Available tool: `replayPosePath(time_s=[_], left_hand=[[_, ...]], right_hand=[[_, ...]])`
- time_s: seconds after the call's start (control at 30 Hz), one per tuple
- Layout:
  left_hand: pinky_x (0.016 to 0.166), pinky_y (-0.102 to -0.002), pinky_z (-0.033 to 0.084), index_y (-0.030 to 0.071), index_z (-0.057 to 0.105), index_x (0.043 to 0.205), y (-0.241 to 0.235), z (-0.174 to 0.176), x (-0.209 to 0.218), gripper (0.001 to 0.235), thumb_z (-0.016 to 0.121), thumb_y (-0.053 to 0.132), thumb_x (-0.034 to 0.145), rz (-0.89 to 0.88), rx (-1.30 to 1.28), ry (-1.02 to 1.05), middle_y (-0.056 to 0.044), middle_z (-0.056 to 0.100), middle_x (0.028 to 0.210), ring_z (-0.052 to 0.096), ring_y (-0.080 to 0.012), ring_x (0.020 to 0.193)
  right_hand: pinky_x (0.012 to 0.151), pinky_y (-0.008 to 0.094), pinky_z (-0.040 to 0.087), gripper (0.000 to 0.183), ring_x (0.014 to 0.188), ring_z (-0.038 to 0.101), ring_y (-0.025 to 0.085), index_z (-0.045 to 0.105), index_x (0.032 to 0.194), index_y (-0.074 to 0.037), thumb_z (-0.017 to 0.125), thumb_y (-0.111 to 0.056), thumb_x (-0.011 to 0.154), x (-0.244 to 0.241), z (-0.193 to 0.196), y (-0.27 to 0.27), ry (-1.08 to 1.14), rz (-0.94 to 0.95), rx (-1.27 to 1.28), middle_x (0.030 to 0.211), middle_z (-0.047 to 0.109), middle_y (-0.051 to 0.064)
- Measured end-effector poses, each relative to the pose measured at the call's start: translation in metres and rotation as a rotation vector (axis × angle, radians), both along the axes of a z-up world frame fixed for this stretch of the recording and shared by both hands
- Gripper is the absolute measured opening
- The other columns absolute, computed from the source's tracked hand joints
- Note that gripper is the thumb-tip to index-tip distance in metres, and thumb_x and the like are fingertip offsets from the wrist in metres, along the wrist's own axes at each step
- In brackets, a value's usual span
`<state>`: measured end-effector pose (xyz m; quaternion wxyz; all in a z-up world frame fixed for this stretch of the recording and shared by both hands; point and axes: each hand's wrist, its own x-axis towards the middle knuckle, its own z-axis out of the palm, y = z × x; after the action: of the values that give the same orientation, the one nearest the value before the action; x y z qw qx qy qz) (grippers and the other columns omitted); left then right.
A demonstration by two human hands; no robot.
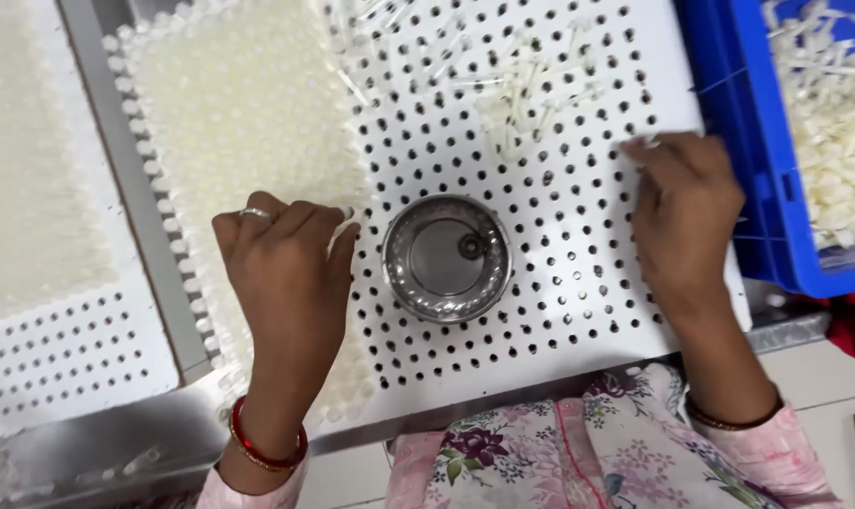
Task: Assembling small white plastic dropper components and placing them into a grid sorting tray.
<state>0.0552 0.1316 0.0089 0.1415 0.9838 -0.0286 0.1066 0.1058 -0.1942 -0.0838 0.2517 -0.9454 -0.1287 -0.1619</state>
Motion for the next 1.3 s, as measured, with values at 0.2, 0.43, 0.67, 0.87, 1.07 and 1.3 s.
replayPosePath(time_s=[0.2, 0.43, 0.67, 0.87, 1.07, 1.3], left_hand=[[0.09, -0.042, 0.043, 0.006, 0.077, 0.087, -0.004, -0.014, 0.024, 0.012, 0.078, 0.006, 0.075, -0.122, 0.074, 0.066, -0.008, 0.072, 0.087, 0.06, -0.0305, 0.095], [0.076, -0.048, 0.053, 0.003, 0.074, 0.085, -0.025, -0.025, 0.113, 0.021, 0.087, 0.019, 0.084, -0.237, 0.01, -0.036, -0.015, 0.071, 0.083, 0.065, -0.036, 0.08], [0.064, -0.041, 0.054, 0.006, 0.073, 0.072, -0.012, -0.072, 0.177, 0.025, 0.092, 0.023, 0.072, -0.087, -0.046, 0.043, -0.011, 0.072, 0.072, 0.069, -0.0308, 0.069], [0.085, -0.037, 0.053, 0.009, 0.075, 0.081, -0.011, -0.081, 0.147, 0.023, 0.092, 0.021, 0.072, -0.105, -0.165, 0.043, 0.0, 0.075, 0.07, 0.071, -0.0202, 0.063], [0.087, -0.032, 0.061, 0.001, 0.069, 0.105, -0.027, -0.006, 0.063, 0.017, 0.08, -0.002, 0.092, -0.201, -0.653, 0.246, -0.011, 0.068, 0.111, 0.071, -0.0165, 0.102], [0.072, -0.039, 0.057, 0.004, 0.072, 0.099, -0.07, -0.014, -0.022, 0.022, 0.075, -0.002, 0.078, -0.189, -0.338, 0.415, -0.009, 0.074, 0.101, 0.07, -0.0278, 0.087]], right_hand=[[0.08, 0.037, 0.054, 0.023, 0.089, 0.065, 0.026, 0.074, 0.109, 0.0, 0.072, 0.008, 0.088, -0.021, 0.026, 0.02, 0.084, 0.031, 0.198, 0.101, 0.068, 0.014], [0.073, 0.037, 0.053, 0.017, 0.085, 0.062, 0.027, 0.068, 0.09, -0.001, 0.075, 0.004, 0.075, -0.023, 0.019, 0.026, 0.184, 0.174, 0.221, 0.089, 0.06, 0.011], [0.07, 0.035, 0.052, 0.019, 0.083, 0.063, 0.024, 0.069, 0.091, 0.001, 0.073, 0.005, 0.073, -0.025, -0.004, 0.019, 0.183, 0.106, 0.332, 0.094, 0.059, 0.011], [0.072, 0.035, 0.053, 0.019, 0.085, 0.064, 0.024, 0.069, 0.09, 0.0, 0.074, 0.006, 0.072, -0.024, -0.008, 0.017, 0.195, 0.155, 0.343, 0.095, 0.06, 0.01], [0.076, 0.035, 0.054, 0.023, 0.089, 0.065, 0.026, 0.071, 0.095, 0.0, 0.075, 0.007, 0.073, -0.027, -0.006, 0.011, 0.173, 0.117, 0.371, 0.099, 0.06, 0.012], [0.062, 0.027, 0.051, 0.017, 0.07, 0.063, 0.015, 0.072, 0.089, 0.0, 0.076, 0.007, 0.074, -0.029, 0.003, 0.013, 0.224, 0.07, 0.444, 0.091, 0.066, 0.009]])
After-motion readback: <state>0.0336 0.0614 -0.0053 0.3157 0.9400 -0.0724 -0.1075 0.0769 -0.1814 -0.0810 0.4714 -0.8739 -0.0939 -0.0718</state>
